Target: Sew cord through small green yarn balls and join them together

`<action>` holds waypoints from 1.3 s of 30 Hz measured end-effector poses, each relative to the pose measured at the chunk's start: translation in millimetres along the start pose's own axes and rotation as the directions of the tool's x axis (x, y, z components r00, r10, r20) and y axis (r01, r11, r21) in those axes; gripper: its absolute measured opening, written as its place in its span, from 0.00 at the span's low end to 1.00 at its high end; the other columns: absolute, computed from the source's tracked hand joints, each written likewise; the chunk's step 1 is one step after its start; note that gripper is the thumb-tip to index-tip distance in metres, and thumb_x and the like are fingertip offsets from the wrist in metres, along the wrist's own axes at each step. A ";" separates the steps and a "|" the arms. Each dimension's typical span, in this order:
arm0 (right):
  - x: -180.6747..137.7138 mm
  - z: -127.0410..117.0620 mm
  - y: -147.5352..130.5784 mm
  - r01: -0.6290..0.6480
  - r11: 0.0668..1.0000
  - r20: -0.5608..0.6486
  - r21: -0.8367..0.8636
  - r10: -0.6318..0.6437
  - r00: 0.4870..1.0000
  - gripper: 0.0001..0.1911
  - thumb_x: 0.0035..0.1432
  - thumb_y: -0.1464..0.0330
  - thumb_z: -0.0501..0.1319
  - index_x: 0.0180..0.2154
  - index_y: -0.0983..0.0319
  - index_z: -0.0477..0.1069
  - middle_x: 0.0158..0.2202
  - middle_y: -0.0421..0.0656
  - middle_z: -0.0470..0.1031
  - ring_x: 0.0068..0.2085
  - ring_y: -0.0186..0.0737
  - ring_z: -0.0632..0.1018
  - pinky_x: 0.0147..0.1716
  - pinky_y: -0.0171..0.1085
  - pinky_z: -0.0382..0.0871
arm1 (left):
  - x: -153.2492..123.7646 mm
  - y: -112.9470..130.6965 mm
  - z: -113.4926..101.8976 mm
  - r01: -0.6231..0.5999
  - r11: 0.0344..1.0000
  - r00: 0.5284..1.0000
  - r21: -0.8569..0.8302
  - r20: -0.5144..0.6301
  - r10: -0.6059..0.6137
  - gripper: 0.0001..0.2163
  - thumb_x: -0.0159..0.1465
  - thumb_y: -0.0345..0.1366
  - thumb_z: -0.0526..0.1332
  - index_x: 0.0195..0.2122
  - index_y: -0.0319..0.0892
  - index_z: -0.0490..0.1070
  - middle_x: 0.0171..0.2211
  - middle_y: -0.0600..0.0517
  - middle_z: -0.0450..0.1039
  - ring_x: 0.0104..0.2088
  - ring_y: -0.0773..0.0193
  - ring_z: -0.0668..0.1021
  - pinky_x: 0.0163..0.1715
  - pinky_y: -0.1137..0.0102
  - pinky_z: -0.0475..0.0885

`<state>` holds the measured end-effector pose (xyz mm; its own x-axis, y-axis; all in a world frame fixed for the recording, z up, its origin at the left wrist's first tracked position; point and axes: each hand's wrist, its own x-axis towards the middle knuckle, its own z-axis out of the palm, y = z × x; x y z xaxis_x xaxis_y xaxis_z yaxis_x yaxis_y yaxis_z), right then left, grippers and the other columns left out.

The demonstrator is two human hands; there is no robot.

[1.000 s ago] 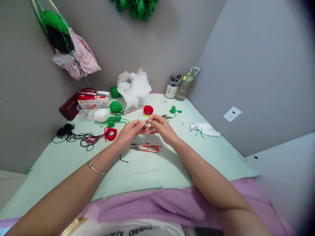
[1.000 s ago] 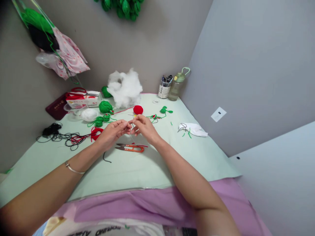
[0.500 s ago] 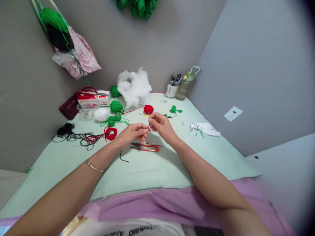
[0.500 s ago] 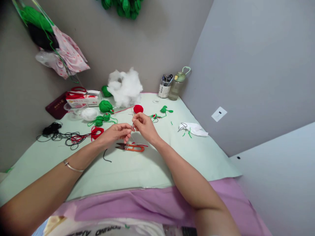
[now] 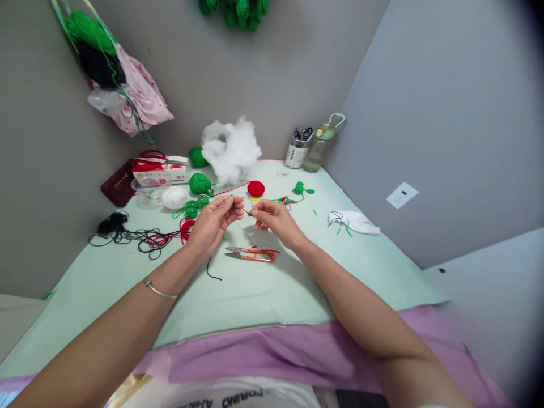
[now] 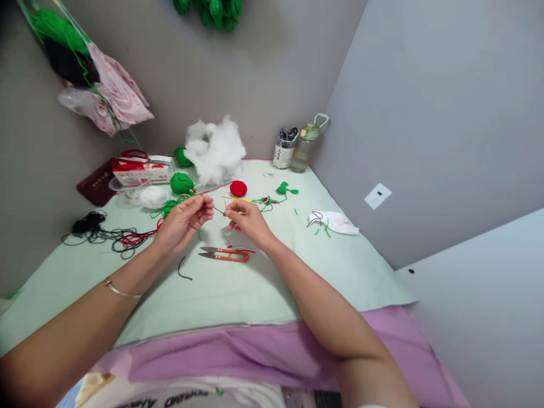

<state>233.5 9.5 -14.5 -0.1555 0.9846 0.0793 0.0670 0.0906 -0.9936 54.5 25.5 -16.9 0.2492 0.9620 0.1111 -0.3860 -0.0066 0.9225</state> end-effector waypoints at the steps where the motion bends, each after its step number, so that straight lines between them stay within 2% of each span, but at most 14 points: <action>1: -1.6 -0.4 -2.3 0.021 0.999 0.002 -0.048 -0.021 1.000 0.12 0.54 0.60 0.64 0.33 0.62 0.71 0.34 0.40 0.75 0.27 0.30 0.74 0.24 0.31 0.63 | 1.1 -2.2 -1.2 -0.020 0.999 0.998 0.033 -0.051 0.021 0.13 0.58 0.44 0.70 0.37 0.39 0.80 0.33 0.49 0.77 0.33 0.67 0.76 0.38 0.71 0.73; 4: -5.9 0.9 -7.7 0.091 0.978 0.062 -0.186 -0.080 0.995 0.08 0.57 0.64 0.61 0.32 0.62 0.72 0.30 0.38 0.73 0.26 0.30 0.74 0.28 0.32 0.64 | 3.0 -9.6 -4.2 -0.064 0.984 0.991 0.168 -0.105 0.082 0.13 0.57 0.44 0.71 0.36 0.38 0.81 0.34 0.49 0.78 0.31 0.67 0.75 0.37 0.71 0.73; 8: -8.6 6.6 -8.3 0.100 0.961 0.130 -0.258 -0.069 0.989 0.05 0.57 0.68 0.59 0.31 0.63 0.72 0.29 0.38 0.73 0.27 0.32 0.74 0.32 0.34 0.66 | 2.1 -11.9 -4.8 -0.076 0.966 0.995 0.246 -0.043 0.090 0.13 0.58 0.44 0.70 0.34 0.38 0.82 0.33 0.49 0.78 0.29 0.67 0.74 0.36 0.70 0.73; 14: -8.0 9.0 -5.8 0.114 0.978 0.120 -0.172 -0.095 0.988 0.06 0.55 0.65 0.61 0.33 0.62 0.72 0.29 0.39 0.75 0.30 0.34 0.74 0.34 0.35 0.68 | 0.5 -10.9 -3.2 -0.074 0.957 0.996 0.280 -0.029 0.085 0.12 0.57 0.43 0.70 0.34 0.39 0.81 0.28 0.51 0.77 0.30 0.65 0.75 0.36 0.69 0.72; 18: -6.2 6.4 -8.2 0.139 0.970 0.067 -0.197 -0.128 0.990 0.09 0.55 0.63 0.63 0.29 0.63 0.73 0.25 0.38 0.71 0.27 0.32 0.68 0.30 0.34 0.61 | 0.1 -12.1 -3.8 -0.095 0.942 0.994 0.323 -0.020 0.107 0.13 0.60 0.43 0.67 0.38 0.39 0.81 0.29 0.51 0.76 0.30 0.65 0.75 0.36 0.70 0.72; 21: -5.0 5.5 -9.2 0.109 0.986 0.021 -0.124 -0.107 0.994 0.09 0.53 0.62 0.64 0.29 0.62 0.73 0.24 0.37 0.69 0.26 0.31 0.65 0.27 0.34 0.59 | -1.7 -10.4 -3.4 -0.136 0.914 0.987 0.381 -0.022 0.156 0.14 0.63 0.43 0.63 0.43 0.40 0.81 0.28 0.52 0.73 0.27 0.67 0.73 0.32 0.71 0.70; 26: -5.7 7.3 -9.1 0.067 0.997 0.019 -0.042 -0.067 0.998 0.11 0.52 0.62 0.64 0.35 0.62 0.75 0.25 0.37 0.70 0.24 0.30 0.65 0.24 0.33 0.59 | -8.6 -9.8 0.3 -0.188 0.844 0.981 0.502 0.055 0.186 0.16 0.65 0.41 0.59 0.50 0.41 0.79 0.26 0.54 0.70 0.26 0.67 0.71 0.32 0.71 0.68; 30: -6.6 8.5 -9.4 0.081 0.996 0.020 -0.028 -0.081 0.997 0.11 0.52 0.61 0.64 0.33 0.63 0.75 0.24 0.37 0.69 0.24 0.30 0.65 0.24 0.33 0.59 | -12.5 -13.0 2.6 -0.209 0.816 0.978 0.539 0.100 0.185 0.17 0.66 0.40 0.57 0.52 0.41 0.78 0.25 0.55 0.68 0.25 0.66 0.70 0.31 0.71 0.66; 39: -4.6 8.7 -7.7 0.108 0.993 -0.020 -0.045 -0.109 0.994 0.10 0.51 0.62 0.64 0.31 0.62 0.73 0.25 0.38 0.72 0.24 0.30 0.67 0.24 0.32 0.62 | -14.5 -14.9 2.0 -0.242 0.779 0.970 0.578 0.118 0.214 0.18 0.66 0.38 0.58 0.54 0.42 0.77 0.26 0.54 0.69 0.27 0.65 0.69 0.34 0.70 0.67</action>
<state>225.1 3.0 -7.9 -0.1416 0.9718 0.1886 0.0938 0.2028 -0.9747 58.3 11.1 -31.5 0.2641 0.8993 0.3486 0.1527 -0.3959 0.9055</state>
